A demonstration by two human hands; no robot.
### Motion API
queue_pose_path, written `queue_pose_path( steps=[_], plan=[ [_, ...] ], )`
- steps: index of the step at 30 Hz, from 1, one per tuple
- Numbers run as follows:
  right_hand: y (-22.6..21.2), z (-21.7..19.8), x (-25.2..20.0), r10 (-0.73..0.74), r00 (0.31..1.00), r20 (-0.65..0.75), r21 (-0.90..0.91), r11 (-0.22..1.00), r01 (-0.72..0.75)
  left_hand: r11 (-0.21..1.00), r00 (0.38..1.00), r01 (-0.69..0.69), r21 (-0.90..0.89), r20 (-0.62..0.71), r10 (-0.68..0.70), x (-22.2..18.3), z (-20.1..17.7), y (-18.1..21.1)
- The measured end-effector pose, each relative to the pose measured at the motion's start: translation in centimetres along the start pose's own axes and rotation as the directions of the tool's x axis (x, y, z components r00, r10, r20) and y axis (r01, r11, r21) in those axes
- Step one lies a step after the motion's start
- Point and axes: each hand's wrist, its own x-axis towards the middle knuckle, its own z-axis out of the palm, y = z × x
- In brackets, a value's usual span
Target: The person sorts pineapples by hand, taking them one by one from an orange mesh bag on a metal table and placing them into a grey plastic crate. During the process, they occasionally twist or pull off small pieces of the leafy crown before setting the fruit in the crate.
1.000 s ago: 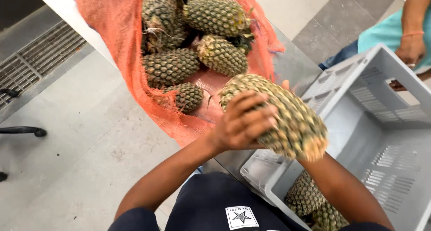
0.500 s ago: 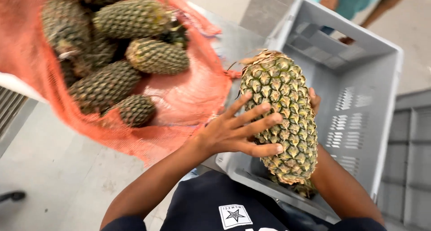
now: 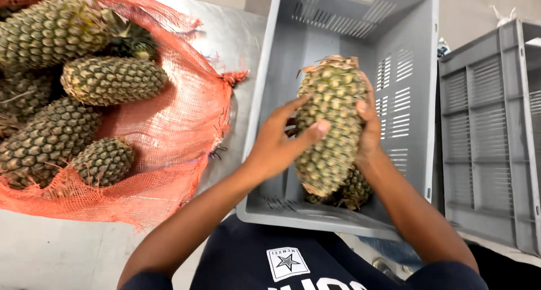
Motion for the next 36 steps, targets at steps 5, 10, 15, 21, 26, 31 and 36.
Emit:
queue_pose_path(
  steps=[5, 10, 15, 21, 26, 31, 36],
  plan=[
    [3.4, -2.5, 0.9, 0.058, 0.986, -0.156, -0.123, 0.989, -0.078, 0.959, 0.947, 0.278, -0.056, -0.150, -0.283, 1.2, 2.0, -4.4],
    [6.0, -2.9, 0.8, 0.183, 0.971, -0.157, -0.124, 0.971, -0.203, 0.835, 0.827, 0.499, -0.231, -0.159, -0.539, 1.8, 2.8, -5.4],
    [10.7, -5.2, 0.5, 0.135, 0.983, -0.121, -0.256, 0.953, -0.163, 0.693, 0.705, 0.607, -0.389, -0.140, -0.695, 2.4, 3.3, -9.1],
    [11.4, -4.9, -0.2, 0.158, 0.987, -0.035, -0.248, 0.955, -0.162, 0.572, 0.525, 0.815, -0.095, -0.300, -0.797, 2.7, 4.0, -12.8],
    [11.2, -5.1, -0.3, 0.220, 0.975, -0.025, -0.388, 0.897, -0.212, 0.445, 0.404, 0.893, -0.061, -0.327, -0.854, 2.7, 4.3, -12.6],
    [12.6, -5.9, 0.2, 0.231, 0.972, -0.054, -0.670, 0.713, -0.207, 0.312, 0.282, 0.950, -0.020, -0.378, -0.882, 2.2, 5.0, -11.6],
    [13.0, -5.4, 1.4, 0.318, 0.941, -0.113, -0.832, 0.488, -0.265, 0.299, 0.280, 0.954, 0.003, -0.352, -0.893, 2.0, 5.0, -13.3]
  ],
)
